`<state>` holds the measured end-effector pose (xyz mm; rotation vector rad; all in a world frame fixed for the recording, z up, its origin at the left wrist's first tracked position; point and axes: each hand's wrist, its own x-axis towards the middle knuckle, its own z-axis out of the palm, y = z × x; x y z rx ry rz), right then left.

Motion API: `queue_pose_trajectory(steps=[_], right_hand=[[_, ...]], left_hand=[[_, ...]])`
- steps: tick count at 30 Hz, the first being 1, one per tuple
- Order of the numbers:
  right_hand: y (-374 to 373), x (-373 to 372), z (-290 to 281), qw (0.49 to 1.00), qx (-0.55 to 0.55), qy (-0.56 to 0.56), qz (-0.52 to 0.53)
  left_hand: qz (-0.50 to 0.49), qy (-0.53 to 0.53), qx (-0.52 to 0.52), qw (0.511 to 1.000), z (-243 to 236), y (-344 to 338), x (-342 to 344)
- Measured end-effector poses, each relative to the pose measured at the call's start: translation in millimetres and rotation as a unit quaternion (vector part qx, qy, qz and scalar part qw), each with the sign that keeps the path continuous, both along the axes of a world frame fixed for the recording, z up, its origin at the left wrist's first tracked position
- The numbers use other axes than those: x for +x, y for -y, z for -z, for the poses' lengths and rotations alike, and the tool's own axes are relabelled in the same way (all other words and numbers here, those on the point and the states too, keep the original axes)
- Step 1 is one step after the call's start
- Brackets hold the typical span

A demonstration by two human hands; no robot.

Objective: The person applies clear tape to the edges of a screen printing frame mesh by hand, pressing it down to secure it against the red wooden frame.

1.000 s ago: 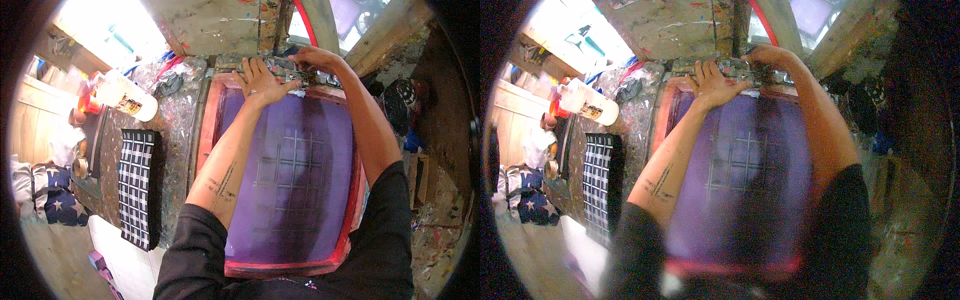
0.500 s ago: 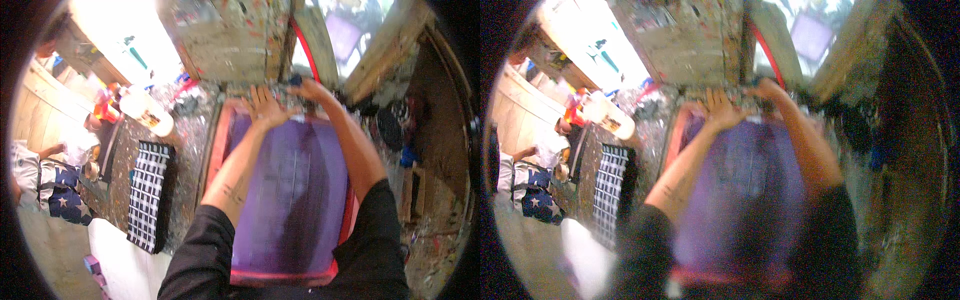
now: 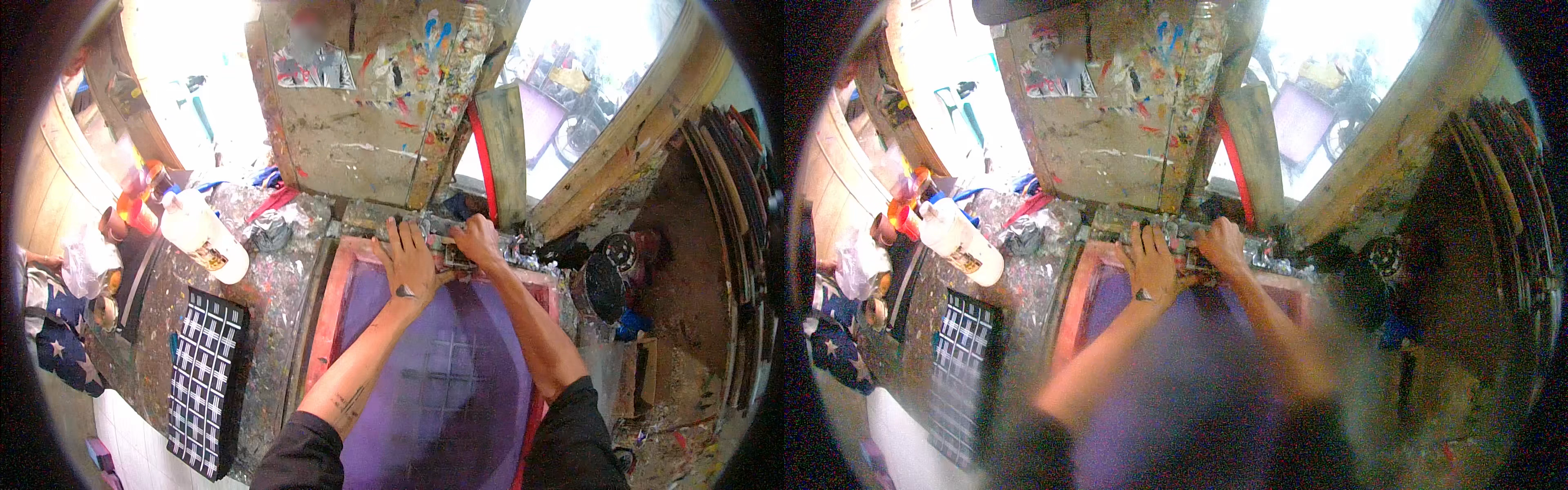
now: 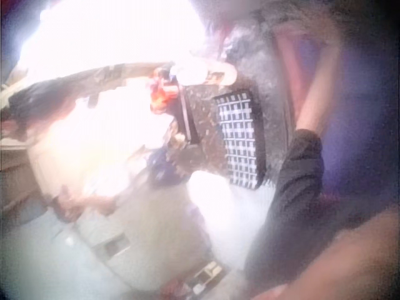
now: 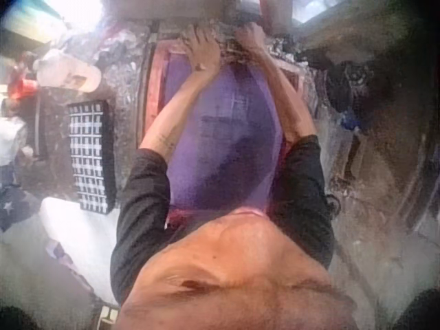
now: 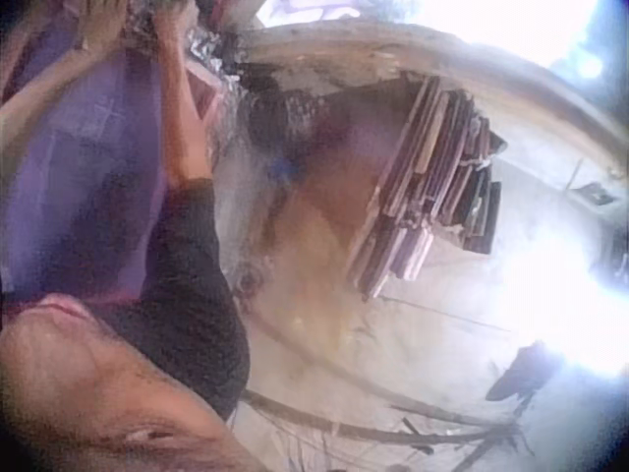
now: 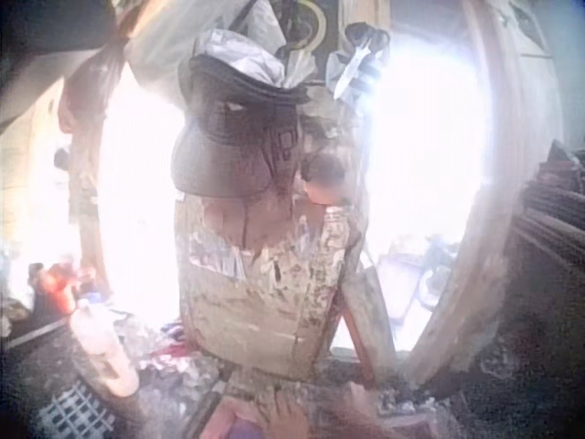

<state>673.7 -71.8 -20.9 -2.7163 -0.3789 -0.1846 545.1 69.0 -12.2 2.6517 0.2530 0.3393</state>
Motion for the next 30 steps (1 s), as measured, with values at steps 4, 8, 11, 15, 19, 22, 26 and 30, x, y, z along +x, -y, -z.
queue_pose_trajectory(steps=[4, 8, 11, 15, 19, 22, 26, 30], right_hand=[[-0.1, -9.0, -9.1, 1.000, 0.001, 0.003, -0.023], [3.0, -15.2, -13.3, 0.996, 0.055, -0.065, 0.038], [2.1, -20.3, -2.4, 0.996, 0.066, -0.001, 0.059], [-0.7, -19.6, 11.5, 0.991, 0.078, 0.111, 0.006], [-7.4, -19.6, 2.0, 0.991, -0.001, 0.124, -0.040], [-14.6, -24.7, -16.2, 0.998, 0.015, 0.062, 0.006], [-17.8, -27.4, -32.9, 1.000, 0.009, -0.003, -0.009], [-8.8, -15.6, -30.6, 0.999, -0.010, -0.044, 0.002]], left_hand=[[0.008, 0.012, 0.044, 0.999, -8.2, -3.9, -1.3], [0.034, 0.035, 0.095, 0.994, -19.3, -15.3, 6.0], [0.047, 0.036, 0.063, 0.996, -17.4, -21.2, 8.8], [0.046, 0.025, 0.083, 0.995, -4.6, -20.8, 15.1], [0.057, 0.016, 0.107, 0.993, 0.4, -20.0, 22.3], [0.041, 0.069, 0.127, 0.989, -5.9, -19.6, 20.9], [0.077, 0.011, 0.045, 0.996, -16.1, -22.9, 13.2], [0.093, -0.003, 0.043, 0.995, -15.5, -26.8, 10.2]])
